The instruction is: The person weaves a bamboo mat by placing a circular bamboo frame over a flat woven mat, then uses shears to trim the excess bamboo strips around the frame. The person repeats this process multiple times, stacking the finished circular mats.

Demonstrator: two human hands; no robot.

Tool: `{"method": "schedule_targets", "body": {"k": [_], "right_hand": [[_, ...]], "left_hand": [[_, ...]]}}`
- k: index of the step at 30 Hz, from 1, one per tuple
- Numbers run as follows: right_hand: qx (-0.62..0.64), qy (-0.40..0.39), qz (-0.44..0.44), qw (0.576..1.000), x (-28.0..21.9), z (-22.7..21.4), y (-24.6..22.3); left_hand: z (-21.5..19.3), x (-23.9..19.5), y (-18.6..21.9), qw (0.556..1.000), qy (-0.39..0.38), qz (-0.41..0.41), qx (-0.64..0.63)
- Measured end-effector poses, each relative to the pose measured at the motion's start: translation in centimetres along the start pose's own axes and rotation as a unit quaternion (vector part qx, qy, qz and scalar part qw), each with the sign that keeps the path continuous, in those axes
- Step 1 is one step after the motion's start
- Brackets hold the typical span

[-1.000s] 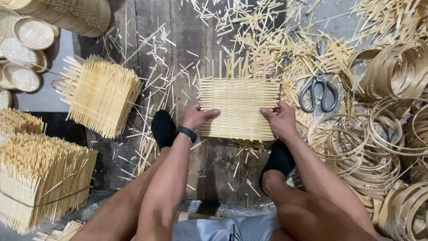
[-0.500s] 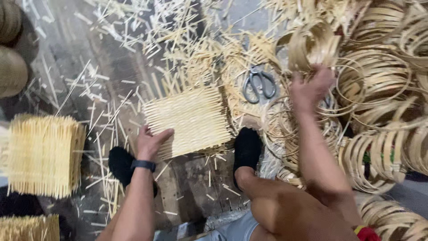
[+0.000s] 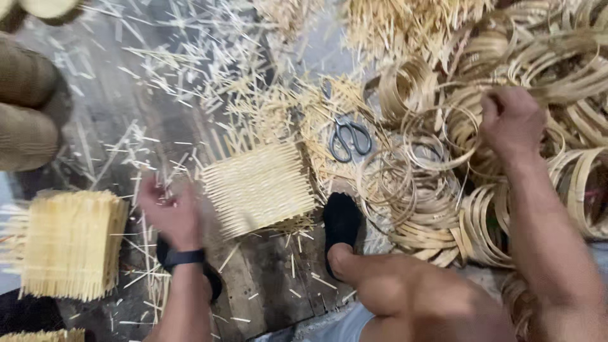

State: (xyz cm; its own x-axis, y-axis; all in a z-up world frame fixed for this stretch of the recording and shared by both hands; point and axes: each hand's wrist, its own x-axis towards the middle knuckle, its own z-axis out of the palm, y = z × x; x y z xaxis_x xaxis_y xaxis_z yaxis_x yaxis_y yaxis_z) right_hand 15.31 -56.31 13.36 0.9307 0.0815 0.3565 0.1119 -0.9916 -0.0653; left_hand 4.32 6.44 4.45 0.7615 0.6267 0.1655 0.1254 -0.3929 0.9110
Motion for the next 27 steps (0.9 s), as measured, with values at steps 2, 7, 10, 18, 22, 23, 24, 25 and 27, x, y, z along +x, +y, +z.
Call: {"method": "schedule_targets", "body": {"k": [2,7,10,18,22,23,24,25,27], "right_hand": [[0.066,-0.032,-0.111,0.991,1.0,-3.0,-6.2],[0.233,-0.086,-0.341,0.907,1.8,-8.9,-23.1],[0.282,-0.064,-0.349,0.891,2.5,-11.9,-27.8],[0.249,-0.099,-0.459,0.847,0.2,-12.1,-35.8],[0.253,0.016,-0.536,0.805,-1.4,-11.5,-38.1],[0.244,0.030,-0.524,0.815,-1.6,-11.5,-38.6],[0.235,0.043,-0.511,0.826,-1.9,-11.6,-38.9],[0.244,0.045,-0.505,0.827,-2.2,-11.6,-39.1],[0.261,0.050,-0.495,0.828,-2.4,-11.5,-39.5]], "left_hand": [[2.4,-1.9,5.5,0.983,-0.106,0.119,0.095],[8.6,-6.8,16.9,0.847,-0.469,-0.104,-0.229],[5.9,-7.2,18.9,0.839,-0.335,-0.220,-0.368],[-0.9,-5.6,18.6,0.743,-0.386,-0.365,-0.407],[-1.9,-5.1,18.9,0.725,-0.487,-0.376,-0.309],[-2.1,-5.2,18.9,0.746,-0.462,-0.372,-0.303],[-2.3,-5.5,18.9,0.765,-0.438,-0.369,-0.296],[-2.4,-5.8,18.8,0.783,-0.414,-0.365,-0.288],[-2.5,-6.1,18.6,0.794,-0.382,-0.367,-0.299]]}}
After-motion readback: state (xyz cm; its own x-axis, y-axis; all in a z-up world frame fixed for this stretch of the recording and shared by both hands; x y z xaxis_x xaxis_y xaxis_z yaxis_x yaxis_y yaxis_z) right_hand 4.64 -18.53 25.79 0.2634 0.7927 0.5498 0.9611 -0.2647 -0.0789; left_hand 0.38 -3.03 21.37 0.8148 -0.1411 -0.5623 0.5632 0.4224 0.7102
